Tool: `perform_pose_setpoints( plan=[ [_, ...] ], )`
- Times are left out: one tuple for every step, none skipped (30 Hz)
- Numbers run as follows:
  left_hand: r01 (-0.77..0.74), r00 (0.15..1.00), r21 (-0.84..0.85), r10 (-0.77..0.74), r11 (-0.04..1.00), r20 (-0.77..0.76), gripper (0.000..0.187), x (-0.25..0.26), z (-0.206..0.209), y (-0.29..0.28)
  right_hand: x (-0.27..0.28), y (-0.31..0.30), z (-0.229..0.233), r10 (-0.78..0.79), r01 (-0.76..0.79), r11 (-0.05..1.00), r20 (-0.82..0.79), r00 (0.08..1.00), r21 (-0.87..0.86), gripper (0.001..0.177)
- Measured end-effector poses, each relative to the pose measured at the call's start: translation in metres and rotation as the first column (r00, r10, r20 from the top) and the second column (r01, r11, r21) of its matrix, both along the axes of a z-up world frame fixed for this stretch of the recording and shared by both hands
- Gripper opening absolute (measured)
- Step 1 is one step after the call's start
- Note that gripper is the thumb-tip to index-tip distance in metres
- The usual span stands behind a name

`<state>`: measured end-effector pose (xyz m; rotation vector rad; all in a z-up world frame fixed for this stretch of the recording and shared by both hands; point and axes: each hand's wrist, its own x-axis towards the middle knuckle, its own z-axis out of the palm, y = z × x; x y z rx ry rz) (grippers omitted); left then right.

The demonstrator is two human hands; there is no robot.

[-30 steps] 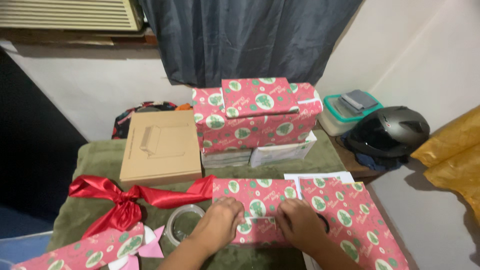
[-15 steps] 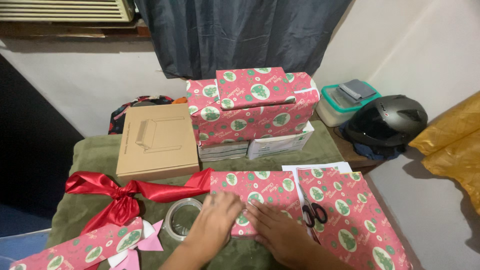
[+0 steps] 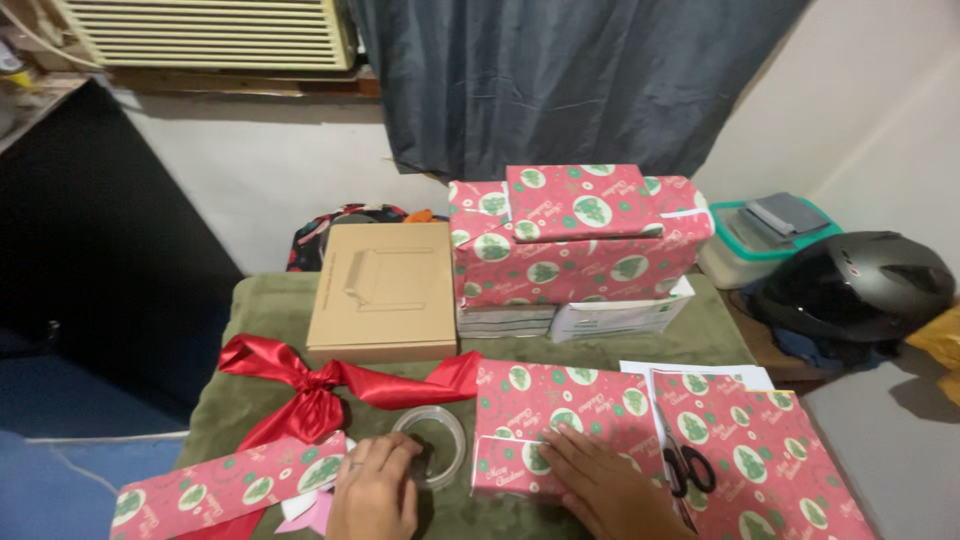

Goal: The person wraps a small rectangular box with red Christmas-themed wrapping paper on a table. They fold the paper edges, apply clear tape to secure the folds, and use scissors to trim excess paper. The wrapped box is placed on the table with other wrapped gifts.

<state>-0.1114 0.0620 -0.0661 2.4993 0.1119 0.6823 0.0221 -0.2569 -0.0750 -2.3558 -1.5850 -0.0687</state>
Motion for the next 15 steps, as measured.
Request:
perform_pose_setpoints(
  plan=[
    [-0.018,0.998,-0.034,0.016,0.999,-0.053,0.034,-0.004,-0.003,0.002,-0.001,0.001,-0.004,-0.005,0.005,1.0,0.022,1.0,0.024,0.059],
    [-0.035,0.994,-0.069,0.028,0.997,-0.104,0.033,-0.005,-0.006,0.003,0.0,0.001,-0.007,-0.007,0.006,0.999,0.018,1.0,0.042,0.058],
    [-0.004,0.995,-0.083,-0.004,0.997,-0.095,0.032,-0.006,-0.008,0.001,0.002,0.001,-0.009,-0.009,0.008,0.998,0.015,1.0,0.06,0.057],
    [0.03,0.996,-0.097,-0.038,0.995,-0.085,0.03,-0.007,-0.012,-0.002,0.002,0.001,-0.01,-0.012,0.011,0.997,0.012,1.0,0.078,0.057],
    [0.063,0.995,-0.11,-0.072,0.992,-0.074,0.028,-0.007,-0.015,-0.005,0.003,0.001,-0.011,-0.013,0.014,0.996,-0.013,1.0,0.088,0.056],
    [0.04,0.995,-0.115,-0.05,0.993,-0.085,0.027,-0.006,-0.019,-0.007,0.004,0.002,-0.012,-0.013,0.017,0.995,-0.039,0.999,0.097,0.055],
    [0.017,0.995,-0.12,-0.028,0.993,-0.096,0.026,-0.005,-0.023,-0.009,0.005,0.003,-0.011,-0.012,0.019,0.994,-0.064,0.998,0.106,0.055],
    [-0.008,0.994,-0.121,-0.005,0.993,-0.109,0.025,-0.005,-0.026,-0.008,0.006,0.005,-0.01,-0.01,0.015,0.994,-0.048,0.999,0.112,0.055],
    [-0.01,0.987,-0.098,-0.006,0.995,-0.161,0.035,-0.005,-0.03,-0.006,0.006,0.007,-0.009,-0.007,0.011,0.993,-0.032,0.999,0.119,0.056],
    [-0.012,0.977,-0.078,-0.005,0.997,-0.213,0.045,-0.004,-0.035,-0.005,0.008,0.007,-0.007,-0.005,0.007,0.992,-0.015,1.0,0.122,0.056],
    [0.01,0.975,-0.046,-0.02,0.999,-0.222,0.051,-0.002,-0.04,-0.004,0.009,0.008,-0.005,-0.003,0.002,0.99,0.0,1.0,0.144,0.058],
    [0.029,0.972,-0.014,-0.032,0.999,-0.233,0.057,-0.002,-0.046,-0.004,0.01,0.009,-0.004,0.003,-0.005,0.986,0.015,1.0,0.165,0.059],
    [0.07,0.977,0.029,-0.062,0.997,-0.202,0.058,0.0,-0.052,-0.004,0.011,0.01,-0.002,0.008,-0.014,0.982,0.029,1.0,0.187,0.061],
    [0.108,0.981,0.076,-0.093,0.991,-0.173,0.059,0.001,-0.057,-0.002,0.012,0.013,-0.001,0.013,-0.02,0.98,0.037,0.999,0.198,0.061],
    [0.101,0.984,0.129,-0.079,0.987,-0.161,0.048,0.004,-0.06,-0.001,0.013,0.016,0.0,0.017,-0.026,0.977,0.046,0.999,0.209,0.061]
  ],
)
